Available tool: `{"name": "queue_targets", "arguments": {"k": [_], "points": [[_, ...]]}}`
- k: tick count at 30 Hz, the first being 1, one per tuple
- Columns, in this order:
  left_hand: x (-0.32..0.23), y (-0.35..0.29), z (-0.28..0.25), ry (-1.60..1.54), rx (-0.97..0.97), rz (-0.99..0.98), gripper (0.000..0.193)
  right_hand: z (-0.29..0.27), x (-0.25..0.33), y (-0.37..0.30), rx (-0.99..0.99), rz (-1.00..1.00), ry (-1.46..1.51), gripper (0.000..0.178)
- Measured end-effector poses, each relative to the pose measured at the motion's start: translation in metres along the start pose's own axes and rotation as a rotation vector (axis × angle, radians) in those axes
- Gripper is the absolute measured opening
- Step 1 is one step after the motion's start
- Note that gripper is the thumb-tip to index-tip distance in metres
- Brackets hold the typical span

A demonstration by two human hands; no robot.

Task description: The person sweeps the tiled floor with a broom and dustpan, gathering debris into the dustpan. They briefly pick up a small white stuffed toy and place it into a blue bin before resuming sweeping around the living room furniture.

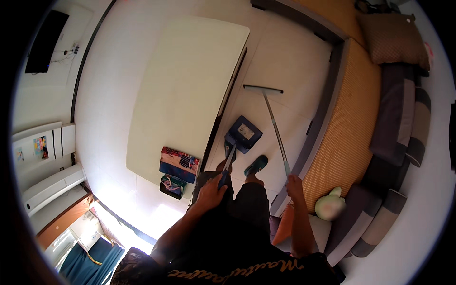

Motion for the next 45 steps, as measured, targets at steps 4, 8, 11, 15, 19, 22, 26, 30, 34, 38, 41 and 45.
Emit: {"name": "queue_targets", "arguments": {"k": [4, 8, 11, 15, 19, 22, 26, 30, 34, 38, 41, 45], "points": [[-0.005, -0.023, 0.012, -0.009, -0.044, -0.083, 0.051, 0.04, 0.066, 0.083, -0.053, -0.18, -0.074, 0.033], [-0.024, -0.065, 0.025, 0.012, -0.054, -0.139, 0.048, 0.079, 0.093, 0.144, 0.106, -0.066, -0.123, 0.041], [-0.042, -0.105, 0.044, 0.042, -0.09, -0.132, 0.047, 0.076, 0.046, 0.161, -0.013, -0.244, -0.446, 0.043], [-0.027, -0.14, 0.061, -0.03, -0.232, -0.183, 0.047, 0.052, -0.066, 0.116, 0.091, -0.246, -0.736, 0.046], [-0.003, -0.151, 0.079, -0.06, -0.287, -0.151, 0.047, 0.007, -0.184, 0.081, 0.074, -0.339, -0.939, 0.044], [0.011, -0.152, 0.083, -0.088, -0.302, -0.192, 0.047, -0.022, -0.19, 0.04, 0.026, -0.31, -0.797, 0.043], [0.037, -0.157, 0.096, -0.087, -0.3, -0.291, 0.046, -0.058, -0.157, -0.013, 0.005, -0.242, -0.482, 0.042], [0.035, -0.16, 0.099, -0.09, -0.302, -0.375, 0.048, -0.042, -0.131, 0.041, -0.081, -0.32, -0.386, 0.039], [0.053, -0.181, 0.109, -0.087, -0.304, -0.363, 0.047, -0.006, -0.06, 0.138, -0.141, -0.393, -0.208, 0.039], [0.062, -0.188, 0.11, -0.144, -0.307, -0.417, 0.047, 0.044, 0.005, 0.179, -0.1, -0.378, -0.338, 0.041], [0.06, -0.195, 0.111, -0.14, -0.299, -0.425, 0.046, 0.097, -0.006, 0.164, -0.021, -0.379, -0.507, 0.04], [0.068, -0.196, 0.112, -0.157, -0.307, -0.421, 0.045, 0.129, -0.077, 0.119, 0.032, -0.394, -0.643, 0.04]]}}
Point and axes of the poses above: each hand's wrist, its own y-axis towards the middle knuckle, its own z-axis out of the palm, x = y × z, the point moved 7 cm from there along y, towards the middle knuckle, and after that the axes turned 15 degrees about -y, right-handed, at the moved point
